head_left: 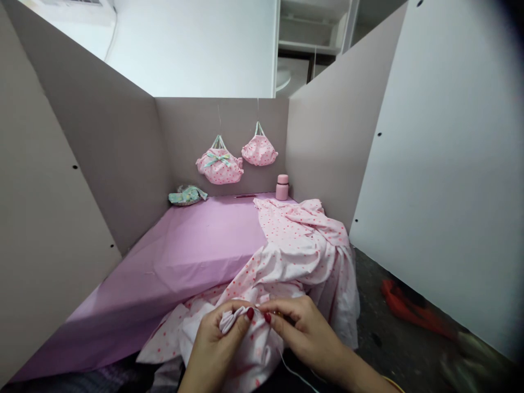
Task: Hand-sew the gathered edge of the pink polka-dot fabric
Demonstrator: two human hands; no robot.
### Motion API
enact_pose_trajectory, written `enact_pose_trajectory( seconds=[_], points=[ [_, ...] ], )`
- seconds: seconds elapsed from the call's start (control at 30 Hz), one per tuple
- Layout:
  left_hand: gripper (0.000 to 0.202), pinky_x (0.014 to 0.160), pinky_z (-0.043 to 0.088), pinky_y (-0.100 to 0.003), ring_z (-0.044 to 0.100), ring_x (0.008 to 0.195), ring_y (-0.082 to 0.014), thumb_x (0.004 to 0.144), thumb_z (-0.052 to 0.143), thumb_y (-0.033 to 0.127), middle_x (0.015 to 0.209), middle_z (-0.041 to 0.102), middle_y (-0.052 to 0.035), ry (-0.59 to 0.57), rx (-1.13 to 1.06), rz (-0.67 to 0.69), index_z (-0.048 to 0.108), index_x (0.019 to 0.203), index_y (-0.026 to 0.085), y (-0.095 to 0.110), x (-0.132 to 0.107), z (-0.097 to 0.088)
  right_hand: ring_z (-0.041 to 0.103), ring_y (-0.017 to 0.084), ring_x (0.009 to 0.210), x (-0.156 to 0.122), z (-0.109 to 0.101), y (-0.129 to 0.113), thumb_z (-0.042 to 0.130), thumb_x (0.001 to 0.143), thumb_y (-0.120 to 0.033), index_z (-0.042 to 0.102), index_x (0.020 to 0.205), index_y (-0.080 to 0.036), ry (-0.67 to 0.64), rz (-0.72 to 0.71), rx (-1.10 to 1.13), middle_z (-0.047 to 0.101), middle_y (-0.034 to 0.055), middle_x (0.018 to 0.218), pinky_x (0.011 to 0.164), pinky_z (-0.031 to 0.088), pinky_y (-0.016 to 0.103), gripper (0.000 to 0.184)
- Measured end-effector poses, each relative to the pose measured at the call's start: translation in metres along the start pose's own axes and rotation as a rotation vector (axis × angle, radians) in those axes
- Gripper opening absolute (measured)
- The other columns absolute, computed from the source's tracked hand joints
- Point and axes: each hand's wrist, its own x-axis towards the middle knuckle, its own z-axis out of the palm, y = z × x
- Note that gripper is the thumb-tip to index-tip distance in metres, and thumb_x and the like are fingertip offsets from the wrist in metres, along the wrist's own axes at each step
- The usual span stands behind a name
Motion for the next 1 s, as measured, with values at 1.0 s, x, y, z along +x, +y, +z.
enact_pose_trajectory(
  seconds=[1.0],
  points=[
    [0.017, 0.055, 0.044, -0.022, 0.056, 0.059, -0.0163, 0.073, 0.062, 0.034, 0.062, 0.063, 0.0003, 0.023, 0.061, -0.040, 0.066, 0.069, 0.017, -0.0044, 0.0027, 0.0009, 0.063, 0.014, 0.076, -0.0011, 0.0018, -0.0010, 0.048, 0.082, -0.004, 0.065, 0.104, -0.021, 0.011, -0.031, -0.008, 0.070, 0.0024, 0.088, 0.067, 0.044, 0.022, 0.033]
  ],
)
